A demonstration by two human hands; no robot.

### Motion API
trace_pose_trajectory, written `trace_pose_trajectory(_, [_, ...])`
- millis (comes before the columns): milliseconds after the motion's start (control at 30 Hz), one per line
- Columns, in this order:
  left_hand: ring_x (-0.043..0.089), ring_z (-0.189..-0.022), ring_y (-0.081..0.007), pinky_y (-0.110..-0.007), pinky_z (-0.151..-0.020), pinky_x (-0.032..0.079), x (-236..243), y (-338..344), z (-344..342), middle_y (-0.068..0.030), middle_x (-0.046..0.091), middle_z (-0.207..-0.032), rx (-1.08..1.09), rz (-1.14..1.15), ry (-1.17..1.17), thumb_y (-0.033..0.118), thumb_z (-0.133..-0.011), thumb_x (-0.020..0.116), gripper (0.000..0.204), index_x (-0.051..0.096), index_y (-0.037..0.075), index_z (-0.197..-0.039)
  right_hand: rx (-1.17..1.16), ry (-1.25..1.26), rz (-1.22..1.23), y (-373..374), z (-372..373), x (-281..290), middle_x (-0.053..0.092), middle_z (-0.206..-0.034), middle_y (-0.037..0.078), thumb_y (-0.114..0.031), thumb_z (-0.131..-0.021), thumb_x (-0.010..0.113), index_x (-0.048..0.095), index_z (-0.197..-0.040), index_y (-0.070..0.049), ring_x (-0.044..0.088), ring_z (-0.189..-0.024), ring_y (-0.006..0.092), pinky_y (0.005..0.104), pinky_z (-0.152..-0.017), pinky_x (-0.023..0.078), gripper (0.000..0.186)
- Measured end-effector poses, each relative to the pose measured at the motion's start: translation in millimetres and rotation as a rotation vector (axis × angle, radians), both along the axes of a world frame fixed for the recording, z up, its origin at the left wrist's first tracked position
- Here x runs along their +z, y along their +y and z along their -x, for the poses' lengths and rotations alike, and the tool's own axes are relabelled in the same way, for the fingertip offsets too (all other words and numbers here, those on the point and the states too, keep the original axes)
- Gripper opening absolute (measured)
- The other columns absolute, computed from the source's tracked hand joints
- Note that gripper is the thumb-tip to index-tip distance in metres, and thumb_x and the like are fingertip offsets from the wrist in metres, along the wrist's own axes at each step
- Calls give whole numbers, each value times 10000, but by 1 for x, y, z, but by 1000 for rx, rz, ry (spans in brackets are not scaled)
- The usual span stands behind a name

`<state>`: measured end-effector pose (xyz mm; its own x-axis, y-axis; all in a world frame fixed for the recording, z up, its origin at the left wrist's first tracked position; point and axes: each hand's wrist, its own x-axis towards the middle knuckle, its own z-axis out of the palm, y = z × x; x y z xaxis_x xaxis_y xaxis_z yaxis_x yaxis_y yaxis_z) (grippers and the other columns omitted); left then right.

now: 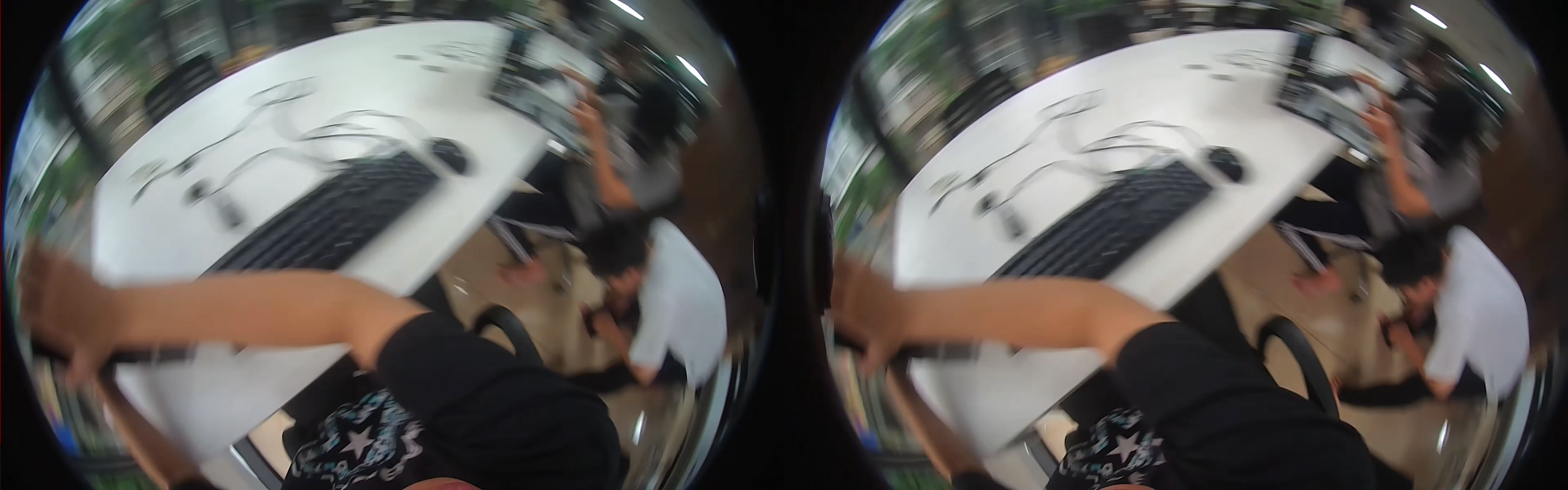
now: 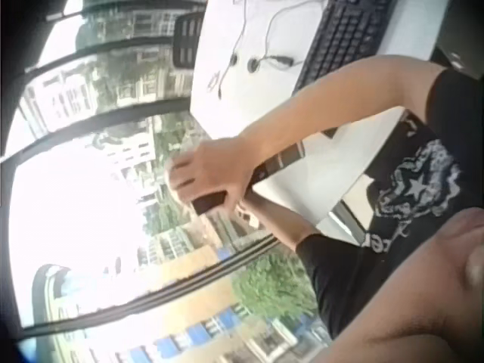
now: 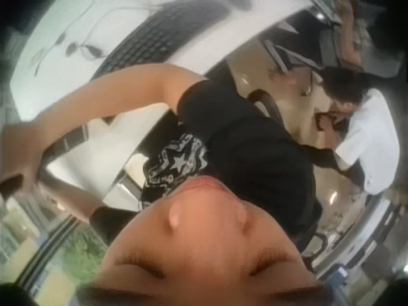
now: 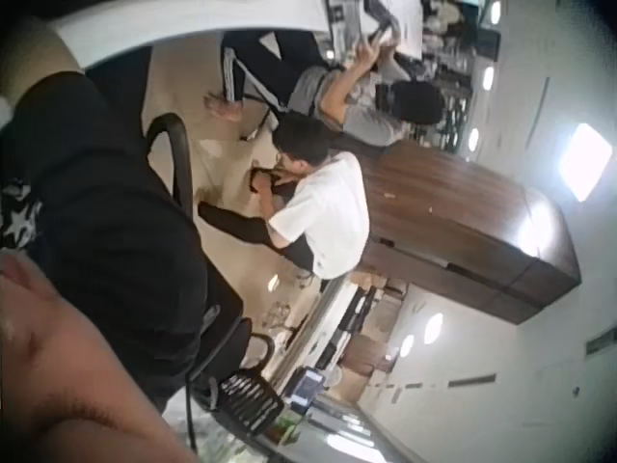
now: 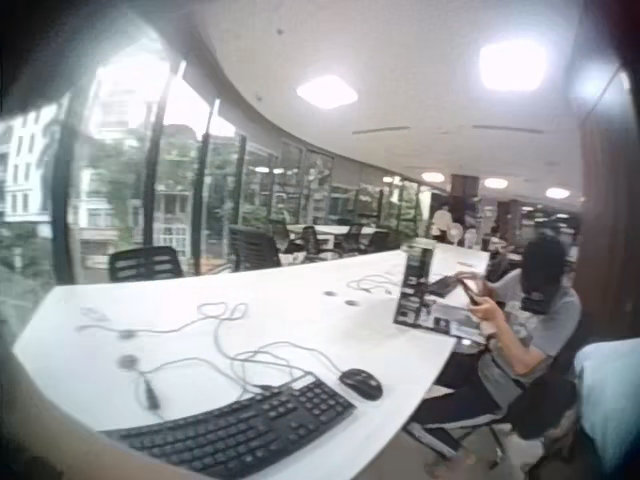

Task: The recorder disassembles a desktop computer, checks internal components, reassembles the case, and connects various cables.

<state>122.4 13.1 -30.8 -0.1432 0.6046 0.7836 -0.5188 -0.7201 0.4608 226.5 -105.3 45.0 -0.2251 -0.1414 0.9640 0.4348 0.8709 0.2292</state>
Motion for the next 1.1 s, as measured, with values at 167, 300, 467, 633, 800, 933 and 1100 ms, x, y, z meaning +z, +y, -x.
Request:
trace_pose_trajectory(167, [412, -1418, -313, -420, -1195, 308, -46, 94, 111, -202, 432, -1505, 525, 304, 258, 458, -1081, 356, 642, 391, -43, -1480, -70, 35, -38, 5, -54, 1, 577, -1129, 183, -479, -712, 707, 598, -1127, -33, 535, -1109, 365, 462, -974, 427, 619])
trace_pose_trajectory(300, [517, -1335, -297, -375, -1144, 362, -48, 87, 112, -204, 557, -1438, 510, 432, 148, 528, -1105, 319, 715, 460, -71, -1470, -41, -110, 145, 13, -90, 26, 499, -1177, 199, -271, -776, 751, 504, -1194, -17, 491, -1129, 331, 475, -1017, 399, 548])
trace_pose_trajectory(467, [565, -1250, -333, -405, -1096, 386, -35, 52, 79, -229, 616, -1308, 734, 459, 307, 606, -1084, 303, 743, 548, -55, -1317, 40, -118, 90, 47, -120, 29, 485, -1134, 188, -248, -787, 717, 493, -1177, -13, 492, -1054, 329, 433, -955, 408, 508])
trace_pose_trajectory(633, [571, -1215, -373, -433, -1066, 394, -34, 41, 70, -262, 621, -1254, 844, 474, 332, 616, -1079, 297, 744, 554, -58, -1261, 209, -139, 205, 80, -141, 17, 462, -1142, 147, -317, -823, 695, 475, -1200, -15, 463, -1006, 245, 366, -917, 395, 531])
trace_pose_trajectory(800, [574, -1184, -432, -469, -1039, 405, -34, 37, 67, -295, 619, -1236, 930, 526, 329, 598, -1077, 319, 724, 552, -76, -1203, 276, -106, 306, 102, -153, 16, 425, -1159, 121, -468, -867, 658, 450, -1208, -40, 421, -1000, 203, 346, -925, 362, 586])
trace_pose_trajectory(933, [559, -1186, -479, -497, -1034, 402, -31, 37, 62, -338, 605, -1242, 993, 571, 415, 591, -1070, 340, 721, 550, -90, -1174, 298, -69, 318, 118, -163, 11, 430, -1167, 114, -479, -869, 650, 450, -1216, -40, 424, -1001, 203, 351, -922, 362, 595])
trace_pose_trajectory(1100, [539, -1192, -493, -507, -1037, 390, -33, 34, 56, -355, 600, -1220, 1069, 522, 434, 584, -1068, 354, 720, 549, -105, -1136, 290, -51, 307, 129, -172, 1, 438, -1189, 111, -476, -875, 653, 458, -1239, -29, 427, -995, 196, 350, -922, 366, 608])
